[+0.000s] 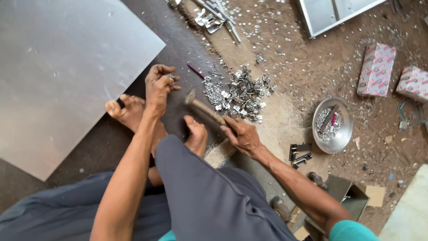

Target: The person sits on the floor and assembles metal locks onto rectangular metal sheets. They use a hammer to drive pins into the lock mechanisms and secure them to the sheets. The person handles multiple lock units and metal sheets, repeatedly hammering and adjusting the components.

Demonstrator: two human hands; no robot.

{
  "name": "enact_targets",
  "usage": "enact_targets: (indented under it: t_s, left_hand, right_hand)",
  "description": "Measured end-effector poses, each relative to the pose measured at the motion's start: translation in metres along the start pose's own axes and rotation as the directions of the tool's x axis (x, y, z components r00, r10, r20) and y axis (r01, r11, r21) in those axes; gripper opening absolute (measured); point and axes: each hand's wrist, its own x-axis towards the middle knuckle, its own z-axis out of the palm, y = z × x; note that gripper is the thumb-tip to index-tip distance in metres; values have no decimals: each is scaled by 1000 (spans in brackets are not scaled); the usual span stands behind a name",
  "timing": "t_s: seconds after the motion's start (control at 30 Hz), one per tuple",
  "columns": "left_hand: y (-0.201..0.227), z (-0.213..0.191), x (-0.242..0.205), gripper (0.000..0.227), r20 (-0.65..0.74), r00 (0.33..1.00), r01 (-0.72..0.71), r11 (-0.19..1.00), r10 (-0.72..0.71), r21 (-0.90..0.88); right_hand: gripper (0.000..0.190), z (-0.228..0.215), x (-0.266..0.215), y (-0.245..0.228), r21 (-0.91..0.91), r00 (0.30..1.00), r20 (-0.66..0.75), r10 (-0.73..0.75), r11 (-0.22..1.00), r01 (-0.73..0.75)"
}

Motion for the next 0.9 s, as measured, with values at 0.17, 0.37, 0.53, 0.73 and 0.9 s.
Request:
enact_targets:
  t_s: [0.17, 0.37, 0.53, 0.73, 0.9]
  left_hand:
    - [12, 31, 4, 15, 153, 959, 237, 971, -239, 30]
    - [-13, 56, -4, 32, 159, 889, 383, 887, -430, 259]
    - [-31, 48, -7, 42, 165, 873, 404, 869, -460, 286]
    - [0, 56, -19, 47, 149, 808, 538, 817, -570, 208]
    - [-3, 58, -15, 55, 224, 798, 557, 827, -559, 80]
  right_hand:
    - [33, -5, 96, 79, -250, 913, -405, -56, 967, -52]
    - [23, -9, 133, 81, -121, 965, -250, 77, 987, -110]
    - [21, -30, 149, 115, -355, 917, -397, -14, 925, -139]
    - [17, -35, 150, 91, 171, 906, -267, 328, 942, -290]
    - [20, -36, 144, 81, 78, 976, -20, 218, 973, -216]
